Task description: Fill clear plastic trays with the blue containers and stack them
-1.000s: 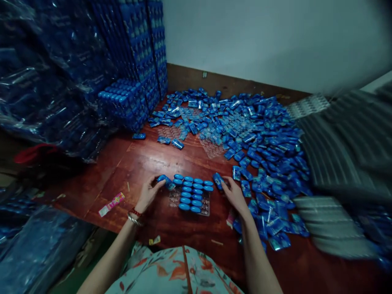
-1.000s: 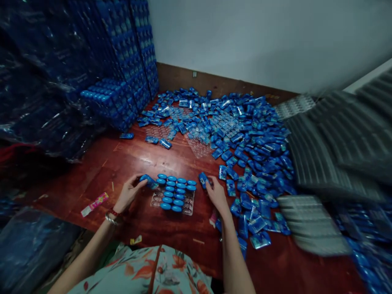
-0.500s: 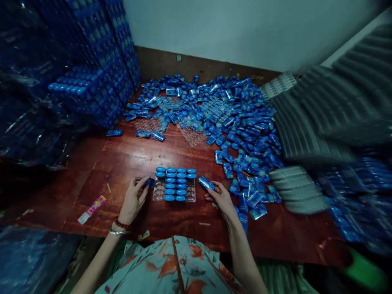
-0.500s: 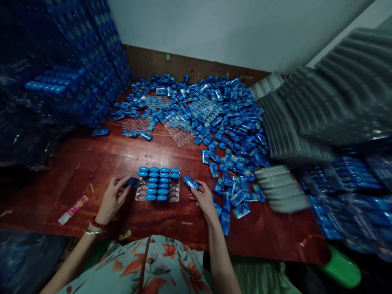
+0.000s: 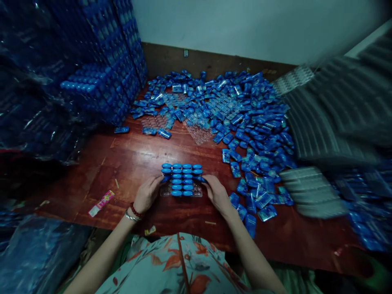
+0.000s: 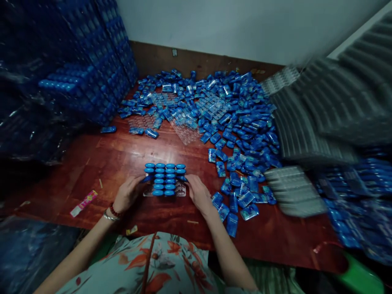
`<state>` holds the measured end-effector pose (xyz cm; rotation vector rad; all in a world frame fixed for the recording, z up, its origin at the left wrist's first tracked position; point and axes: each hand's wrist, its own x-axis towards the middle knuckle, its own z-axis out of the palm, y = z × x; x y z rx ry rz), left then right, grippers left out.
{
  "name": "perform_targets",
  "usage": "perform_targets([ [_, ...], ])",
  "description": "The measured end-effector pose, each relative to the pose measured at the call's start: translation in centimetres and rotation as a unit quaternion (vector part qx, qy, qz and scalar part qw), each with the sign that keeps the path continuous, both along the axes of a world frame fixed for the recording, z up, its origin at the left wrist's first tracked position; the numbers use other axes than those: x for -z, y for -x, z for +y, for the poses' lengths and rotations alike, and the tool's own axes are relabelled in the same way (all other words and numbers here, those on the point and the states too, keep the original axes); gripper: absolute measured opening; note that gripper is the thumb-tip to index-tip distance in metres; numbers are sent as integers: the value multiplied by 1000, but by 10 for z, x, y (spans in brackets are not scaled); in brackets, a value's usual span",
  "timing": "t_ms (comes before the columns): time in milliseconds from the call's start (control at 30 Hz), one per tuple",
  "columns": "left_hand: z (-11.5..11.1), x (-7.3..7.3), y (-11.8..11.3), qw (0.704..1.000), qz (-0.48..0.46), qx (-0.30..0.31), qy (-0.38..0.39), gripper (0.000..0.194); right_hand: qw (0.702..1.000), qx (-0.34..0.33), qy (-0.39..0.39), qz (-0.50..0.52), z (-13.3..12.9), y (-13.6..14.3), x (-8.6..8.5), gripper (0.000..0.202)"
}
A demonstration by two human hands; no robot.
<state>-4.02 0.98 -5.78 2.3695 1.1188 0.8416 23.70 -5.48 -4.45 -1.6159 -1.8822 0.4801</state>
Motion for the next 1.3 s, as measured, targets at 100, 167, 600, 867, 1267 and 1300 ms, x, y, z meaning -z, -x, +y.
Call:
perform_targets([
  [100, 9, 2, 8, 997, 34, 62, -30, 34, 993, -70, 18, -95, 5, -5, -7, 44],
  [167, 14, 1, 12, 996, 37, 80, -33, 36, 981, -98, 45, -159, 10, -5, -21, 45],
  [600, 28, -18, -12, 974, 177, 142, -25, 34, 941, -154, 118, -276, 35, 13, -56, 25],
  [867, 21, -10, -8, 993, 101, 21, -55, 38, 957, -17, 67, -280, 18, 27, -28, 39],
  [1267, 187, 7, -65, 983, 168, 75, 6, 27, 979, 163, -69, -103, 12, 2, -8, 32],
  [1300, 181, 9, -63, 982, 169, 88, 9, 26, 977, 177, -67, -94, 12, -7, -10, 31],
])
